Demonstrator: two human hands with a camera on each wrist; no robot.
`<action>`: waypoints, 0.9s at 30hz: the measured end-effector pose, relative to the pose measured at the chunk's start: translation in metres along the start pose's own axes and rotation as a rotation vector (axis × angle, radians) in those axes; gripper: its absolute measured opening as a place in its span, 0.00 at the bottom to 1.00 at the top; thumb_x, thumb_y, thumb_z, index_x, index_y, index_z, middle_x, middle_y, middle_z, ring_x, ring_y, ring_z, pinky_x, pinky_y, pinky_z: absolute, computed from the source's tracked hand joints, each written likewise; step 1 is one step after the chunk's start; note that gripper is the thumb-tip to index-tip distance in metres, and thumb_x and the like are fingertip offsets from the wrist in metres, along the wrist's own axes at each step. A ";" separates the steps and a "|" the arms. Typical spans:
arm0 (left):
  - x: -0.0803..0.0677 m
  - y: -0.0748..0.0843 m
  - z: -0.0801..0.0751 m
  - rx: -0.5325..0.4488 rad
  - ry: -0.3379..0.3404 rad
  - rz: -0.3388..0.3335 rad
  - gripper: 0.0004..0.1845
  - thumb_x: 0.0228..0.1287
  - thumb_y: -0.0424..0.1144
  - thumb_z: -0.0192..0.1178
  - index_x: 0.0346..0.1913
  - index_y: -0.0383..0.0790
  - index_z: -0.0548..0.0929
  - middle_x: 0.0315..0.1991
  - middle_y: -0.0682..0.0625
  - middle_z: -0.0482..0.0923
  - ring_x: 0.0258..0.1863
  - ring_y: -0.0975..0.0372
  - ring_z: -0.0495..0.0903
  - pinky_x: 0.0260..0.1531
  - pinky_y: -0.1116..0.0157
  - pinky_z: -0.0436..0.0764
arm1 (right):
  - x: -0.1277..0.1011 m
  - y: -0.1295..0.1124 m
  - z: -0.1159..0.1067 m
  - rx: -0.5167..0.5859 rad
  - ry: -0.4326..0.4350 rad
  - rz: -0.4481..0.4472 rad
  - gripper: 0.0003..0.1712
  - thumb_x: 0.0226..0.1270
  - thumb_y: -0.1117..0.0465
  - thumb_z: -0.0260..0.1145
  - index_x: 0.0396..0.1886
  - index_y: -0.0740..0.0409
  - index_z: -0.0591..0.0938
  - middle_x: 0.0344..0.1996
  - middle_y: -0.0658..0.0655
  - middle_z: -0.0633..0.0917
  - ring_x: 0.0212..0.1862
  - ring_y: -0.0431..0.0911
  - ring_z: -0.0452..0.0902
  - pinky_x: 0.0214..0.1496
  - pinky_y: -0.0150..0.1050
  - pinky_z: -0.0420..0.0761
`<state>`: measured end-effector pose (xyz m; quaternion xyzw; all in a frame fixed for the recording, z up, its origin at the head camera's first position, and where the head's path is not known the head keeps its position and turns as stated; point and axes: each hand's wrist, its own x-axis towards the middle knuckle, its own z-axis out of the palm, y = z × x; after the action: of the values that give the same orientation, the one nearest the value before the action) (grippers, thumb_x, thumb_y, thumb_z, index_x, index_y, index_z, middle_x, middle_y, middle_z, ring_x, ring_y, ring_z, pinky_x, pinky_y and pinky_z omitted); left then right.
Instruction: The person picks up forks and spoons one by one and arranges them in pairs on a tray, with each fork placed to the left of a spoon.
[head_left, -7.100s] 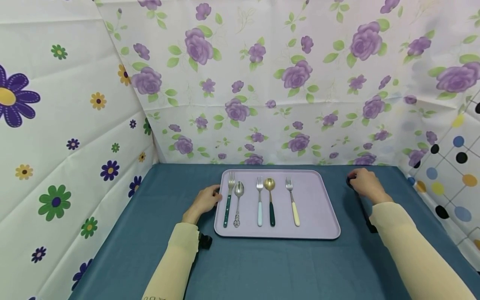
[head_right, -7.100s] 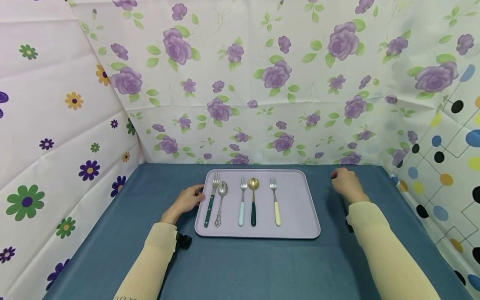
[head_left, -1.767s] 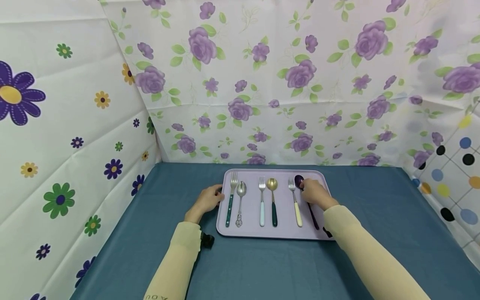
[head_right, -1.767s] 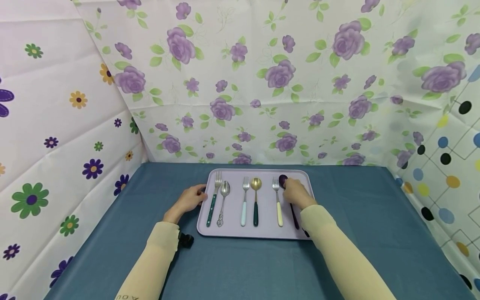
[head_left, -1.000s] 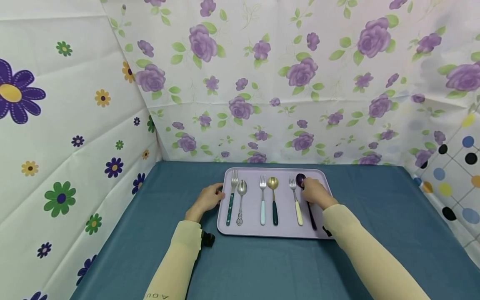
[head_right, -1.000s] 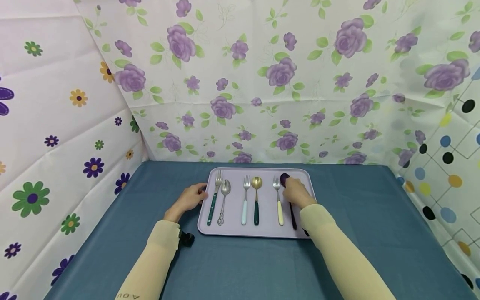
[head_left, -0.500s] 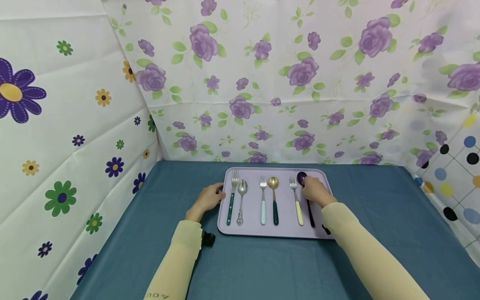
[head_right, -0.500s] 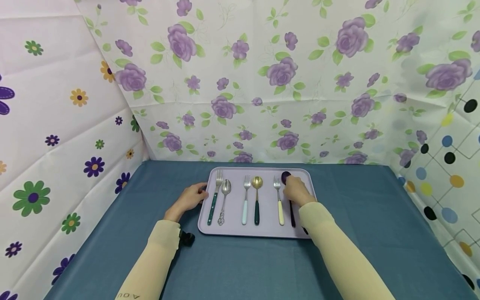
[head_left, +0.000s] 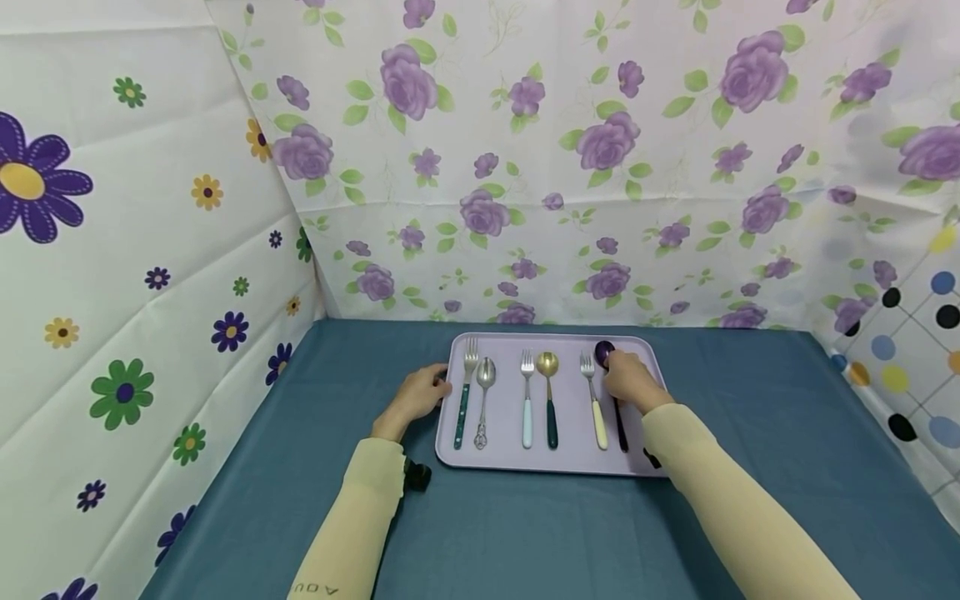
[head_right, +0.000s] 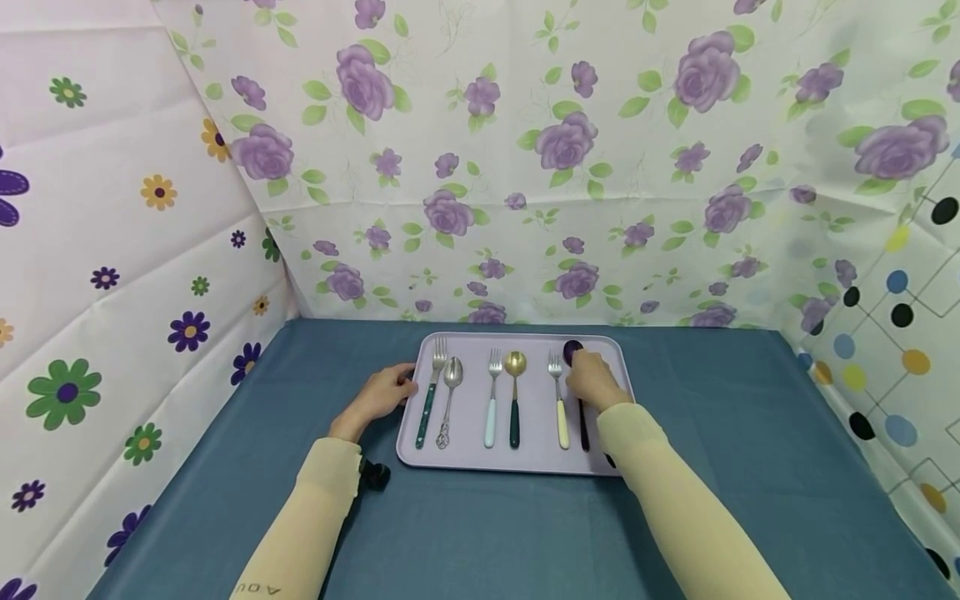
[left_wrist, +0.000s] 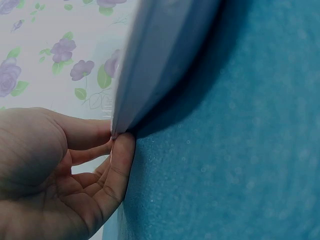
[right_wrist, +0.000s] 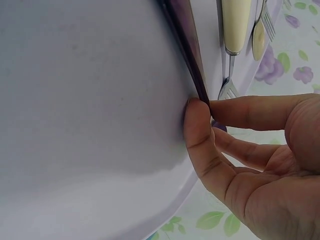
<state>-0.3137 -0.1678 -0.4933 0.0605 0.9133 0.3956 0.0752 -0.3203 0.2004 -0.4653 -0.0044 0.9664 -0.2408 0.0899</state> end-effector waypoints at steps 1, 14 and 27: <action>0.000 0.000 0.000 0.000 -0.001 -0.001 0.26 0.79 0.35 0.56 0.75 0.30 0.70 0.37 0.44 0.81 0.37 0.57 0.85 0.43 0.57 0.84 | 0.000 0.000 0.000 0.000 -0.001 0.001 0.10 0.64 0.76 0.53 0.31 0.67 0.80 0.27 0.64 0.82 0.25 0.52 0.81 0.29 0.41 0.82; 0.002 -0.002 -0.001 0.001 0.000 0.008 0.26 0.79 0.35 0.56 0.75 0.30 0.71 0.38 0.43 0.82 0.36 0.56 0.85 0.42 0.57 0.84 | 0.001 0.001 -0.001 0.026 -0.012 0.021 0.13 0.68 0.74 0.53 0.47 0.72 0.81 0.32 0.67 0.83 0.27 0.52 0.82 0.29 0.40 0.83; 0.001 0.000 0.000 0.006 -0.002 -0.003 0.26 0.79 0.35 0.56 0.75 0.31 0.71 0.38 0.44 0.82 0.36 0.57 0.85 0.41 0.57 0.83 | -0.001 0.003 -0.002 0.027 -0.020 0.021 0.25 0.66 0.75 0.54 0.63 0.78 0.76 0.45 0.75 0.85 0.29 0.51 0.85 0.28 0.39 0.85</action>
<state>-0.3151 -0.1680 -0.4933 0.0595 0.9146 0.3926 0.0765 -0.3192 0.2041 -0.4644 0.0043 0.9620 -0.2529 0.1023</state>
